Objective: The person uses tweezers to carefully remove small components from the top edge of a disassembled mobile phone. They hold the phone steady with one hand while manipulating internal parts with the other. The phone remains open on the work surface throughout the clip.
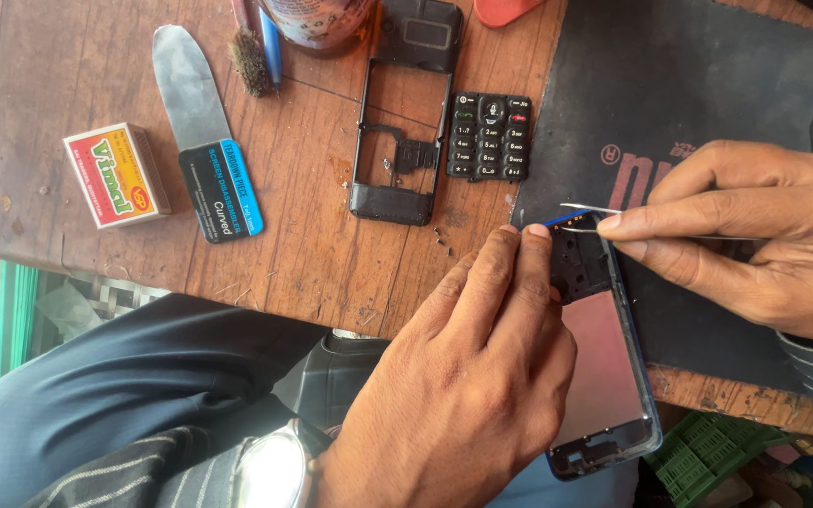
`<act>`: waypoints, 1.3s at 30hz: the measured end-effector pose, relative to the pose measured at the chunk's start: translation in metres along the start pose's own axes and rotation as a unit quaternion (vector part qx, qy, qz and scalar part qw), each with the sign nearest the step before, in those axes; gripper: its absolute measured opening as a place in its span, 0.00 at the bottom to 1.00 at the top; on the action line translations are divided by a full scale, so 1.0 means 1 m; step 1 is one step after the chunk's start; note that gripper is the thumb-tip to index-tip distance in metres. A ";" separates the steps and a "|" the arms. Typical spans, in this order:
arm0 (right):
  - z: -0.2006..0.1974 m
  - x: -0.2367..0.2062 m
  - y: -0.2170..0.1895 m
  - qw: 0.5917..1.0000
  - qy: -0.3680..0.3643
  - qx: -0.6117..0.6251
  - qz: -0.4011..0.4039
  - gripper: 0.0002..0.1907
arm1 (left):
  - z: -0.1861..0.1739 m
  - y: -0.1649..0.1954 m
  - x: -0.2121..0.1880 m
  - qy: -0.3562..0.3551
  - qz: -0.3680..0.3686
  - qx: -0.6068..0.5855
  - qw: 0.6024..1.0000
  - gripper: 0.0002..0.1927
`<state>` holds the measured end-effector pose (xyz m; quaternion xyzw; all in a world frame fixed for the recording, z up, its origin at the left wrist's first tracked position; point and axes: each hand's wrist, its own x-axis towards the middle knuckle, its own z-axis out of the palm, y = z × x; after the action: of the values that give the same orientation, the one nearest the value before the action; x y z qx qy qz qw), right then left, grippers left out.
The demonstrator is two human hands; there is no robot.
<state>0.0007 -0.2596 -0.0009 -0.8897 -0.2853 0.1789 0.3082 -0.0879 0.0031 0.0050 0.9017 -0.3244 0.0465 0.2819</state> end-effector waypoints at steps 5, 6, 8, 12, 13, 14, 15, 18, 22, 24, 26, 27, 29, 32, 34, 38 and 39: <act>0.000 0.000 -0.001 1.000 0.003 -0.002 0.002 0.10 | 0.001 0.000 -0.001 -0.003 0.000 -0.004 1.000 0.16; 0.000 0.000 -0.001 1.000 0.005 -0.001 -0.001 0.10 | 0.001 0.000 -0.001 -0.002 0.000 -0.005 1.000 0.15; 0.000 0.001 -0.001 1.000 0.006 0.001 -0.007 0.10 | 0.001 0.001 0.000 -0.001 -0.003 -0.009 1.000 0.15; 0.000 0.001 -0.003 1.000 0.010 -0.004 -0.002 0.09 | 0.000 0.001 0.000 -0.003 -0.004 0.002 1.000 0.14; 0.000 0.001 -0.004 1.000 0.010 -0.007 0.002 0.09 | -0.001 0.001 -0.001 -0.003 -0.006 0.004 1.000 0.14; 0.000 0.001 -0.005 1.000 0.013 -0.007 0.002 0.09 | -0.001 0.002 -0.001 -0.002 -0.008 0.006 1.000 0.14; 0.000 0.001 -0.006 1.000 0.015 -0.007 0.002 0.09 | -0.001 0.002 -0.001 -0.002 -0.008 0.008 1.000 0.14; 0.000 0.002 -0.009 1.000 0.016 -0.015 0.007 0.08 | 0.000 0.003 -0.001 -0.002 -0.011 0.016 1.000 0.13; -0.001 0.003 -0.011 0.999 0.025 -0.024 -0.010 0.09 | 0.003 0.004 0.001 0.003 -0.021 0.004 1.000 0.10; -0.001 0.003 -0.011 0.999 0.029 -0.020 -0.012 0.09 | 0.002 0.004 -0.001 0.004 -0.024 -0.001 1.000 0.10; -0.001 0.003 -0.011 0.999 0.032 -0.023 -0.014 0.09 | 0.001 0.004 -0.002 0.002 -0.021 0.000 1.000 0.11; -0.001 0.003 -0.011 0.999 0.031 -0.026 -0.014 0.09 | 0.000 0.004 -0.002 0.003 -0.019 0.001 1.000 0.11; -0.001 0.003 -0.011 0.999 0.025 -0.024 -0.013 0.09 | 0.000 0.004 -0.001 0.004 -0.017 0.001 1.000 0.11; -0.002 0.004 -0.010 1.000 0.021 -0.014 -0.009 0.09 | 0.000 0.003 -0.001 0.006 -0.014 -0.006 1.000 0.11; -0.001 0.003 -0.010 1.000 0.025 -0.014 -0.008 0.09 | -0.001 0.003 -0.002 0.004 -0.014 -0.004 1.000 0.12; -0.001 0.003 -0.011 0.999 0.032 -0.013 -0.020 0.09 | -0.001 0.003 -0.001 -0.003 -0.014 -0.006 1.000 0.11; -0.001 0.003 -0.011 0.999 0.035 -0.014 -0.018 0.09 | -0.001 0.003 -0.001 -0.003 -0.013 -0.010 1.000 0.11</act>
<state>-0.0010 -0.2511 0.0063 -0.8943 -0.2931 0.1382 0.3086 -0.0904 0.0027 0.0073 0.9030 -0.3144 0.0369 0.2904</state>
